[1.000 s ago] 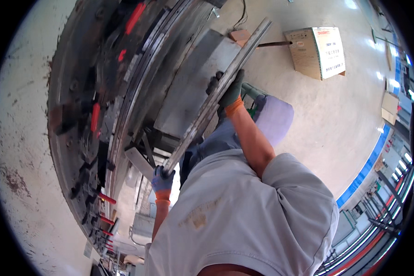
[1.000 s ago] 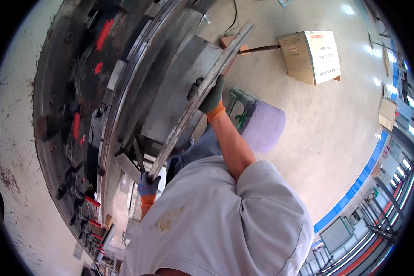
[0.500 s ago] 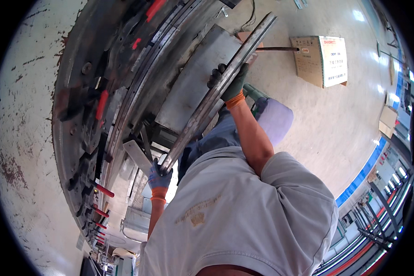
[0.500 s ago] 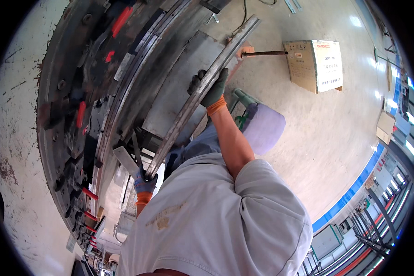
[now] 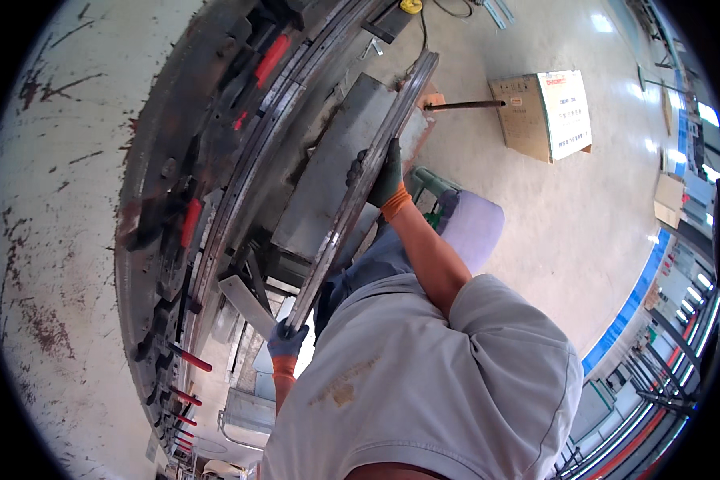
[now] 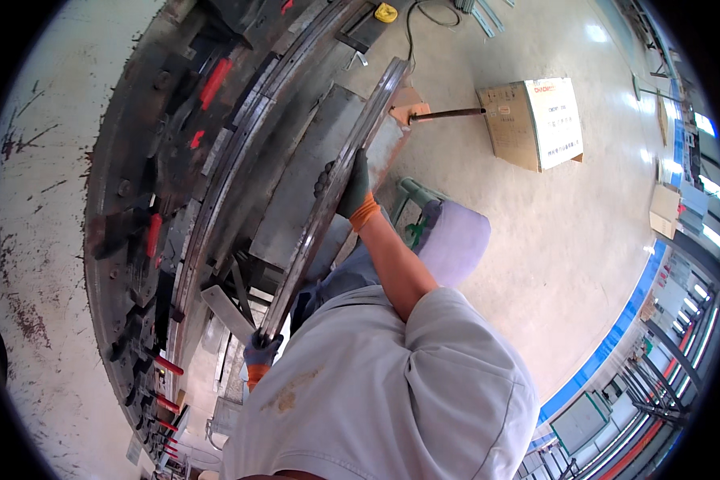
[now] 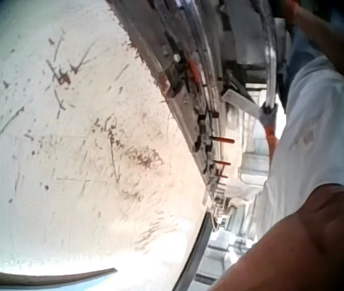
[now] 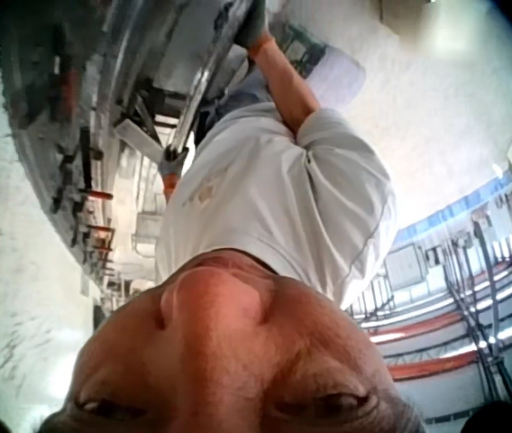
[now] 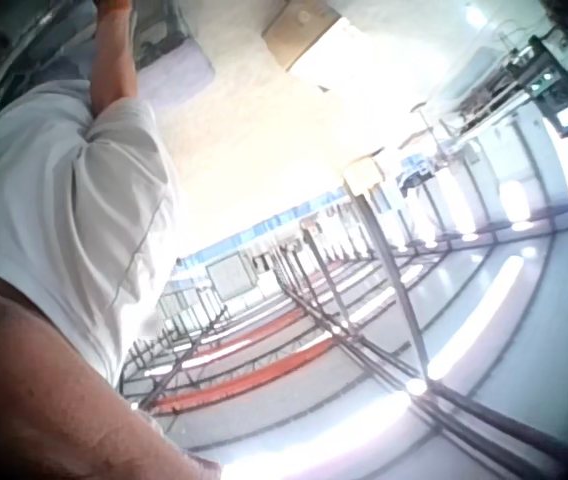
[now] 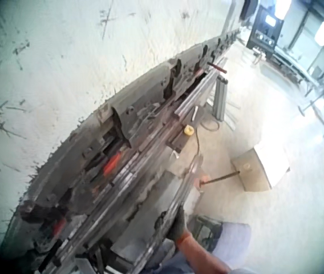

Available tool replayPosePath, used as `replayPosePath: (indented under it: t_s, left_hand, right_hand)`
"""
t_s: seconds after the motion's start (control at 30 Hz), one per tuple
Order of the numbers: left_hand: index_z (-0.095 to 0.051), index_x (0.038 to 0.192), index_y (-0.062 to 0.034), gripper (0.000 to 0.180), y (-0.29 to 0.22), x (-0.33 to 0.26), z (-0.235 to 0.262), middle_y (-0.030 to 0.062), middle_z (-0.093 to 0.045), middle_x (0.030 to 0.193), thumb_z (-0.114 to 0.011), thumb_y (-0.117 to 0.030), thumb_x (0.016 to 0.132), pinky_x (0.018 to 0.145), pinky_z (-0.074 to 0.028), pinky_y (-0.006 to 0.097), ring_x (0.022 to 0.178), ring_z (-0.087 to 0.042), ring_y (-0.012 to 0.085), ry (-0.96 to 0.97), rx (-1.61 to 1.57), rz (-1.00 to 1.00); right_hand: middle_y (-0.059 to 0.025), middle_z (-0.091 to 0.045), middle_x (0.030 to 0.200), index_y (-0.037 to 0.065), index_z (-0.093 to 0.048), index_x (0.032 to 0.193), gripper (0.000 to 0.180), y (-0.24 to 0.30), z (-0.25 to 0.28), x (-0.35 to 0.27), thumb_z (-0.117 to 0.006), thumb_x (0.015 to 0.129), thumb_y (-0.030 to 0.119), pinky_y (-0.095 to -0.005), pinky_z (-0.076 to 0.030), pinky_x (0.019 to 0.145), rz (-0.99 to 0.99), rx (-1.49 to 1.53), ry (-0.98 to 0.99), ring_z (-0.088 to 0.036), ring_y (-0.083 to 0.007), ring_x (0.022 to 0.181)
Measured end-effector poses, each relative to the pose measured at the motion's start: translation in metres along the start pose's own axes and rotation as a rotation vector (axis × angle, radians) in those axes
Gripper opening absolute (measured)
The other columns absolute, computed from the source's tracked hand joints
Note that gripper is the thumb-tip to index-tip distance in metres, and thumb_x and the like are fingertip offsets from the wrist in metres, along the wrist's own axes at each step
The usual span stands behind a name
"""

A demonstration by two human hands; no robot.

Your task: The person sits at a press brake and repeatedly places metal sheets into the machine to bend them. They handle the sheets by hand, aligning them with the tooling, operating the machine, and then removing the bent pieces to place them on a nearby stack.

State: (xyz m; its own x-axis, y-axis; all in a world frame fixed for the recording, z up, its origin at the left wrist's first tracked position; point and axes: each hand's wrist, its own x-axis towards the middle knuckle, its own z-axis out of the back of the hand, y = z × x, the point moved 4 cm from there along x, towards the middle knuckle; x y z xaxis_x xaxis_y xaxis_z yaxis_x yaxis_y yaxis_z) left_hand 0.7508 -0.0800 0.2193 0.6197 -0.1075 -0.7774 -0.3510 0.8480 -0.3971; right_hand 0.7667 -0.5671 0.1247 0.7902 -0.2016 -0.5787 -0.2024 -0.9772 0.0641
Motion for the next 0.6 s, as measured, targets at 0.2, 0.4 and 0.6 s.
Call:
replayPosePath:
  t_s: [0.2,0.4,0.6]
  left_hand:
    - [-0.067,0.111,0.0009,0.043,0.076,0.043,-0.021,0.0015,-0.064,0.078,-0.087,-0.006,0.073,0.052,-0.043,0.022,0.059,-0.053,0.0069,0.194,-0.487,0.173]
    - [-0.039,0.145,-0.0013,0.102,0.031,0.041,-0.016,0.0205,-0.054,0.128,-0.094,-0.006,0.06,0.079,-0.057,0.032,0.095,-0.061,0.021,-0.009,-0.416,-0.178]
    - [-0.065,0.106,-0.0022,0.06,-0.028,0.049,0.008,0.0097,-0.07,0.089,-0.092,-0.034,0.063,0.073,-0.054,0.038,0.078,-0.068,0.0249,-0.184,0.186,-0.353]
  right_hand:
    - [-0.0139,-0.065,0.078,0.011,-0.061,0.091,0.062,-0.02,0.004,0.017,-0.056,0.086,0.073,-0.0481,-0.053,0.072,0.028,-0.152,-0.227,-0.067,-0.034,0.076]
    - [-0.0094,-0.061,0.072,0.01,-0.056,0.095,0.044,-0.015,-0.034,0.041,-0.069,0.088,0.052,-0.0413,-0.051,0.056,0.225,-0.261,-0.303,-0.064,-0.0275,0.061]
    - [-0.0057,-0.064,0.074,0.005,-0.063,0.099,0.035,0.011,-0.062,0.075,-0.079,0.083,0.031,-0.0344,-0.05,0.052,0.317,-0.518,-0.441,-0.062,-0.0196,0.057]
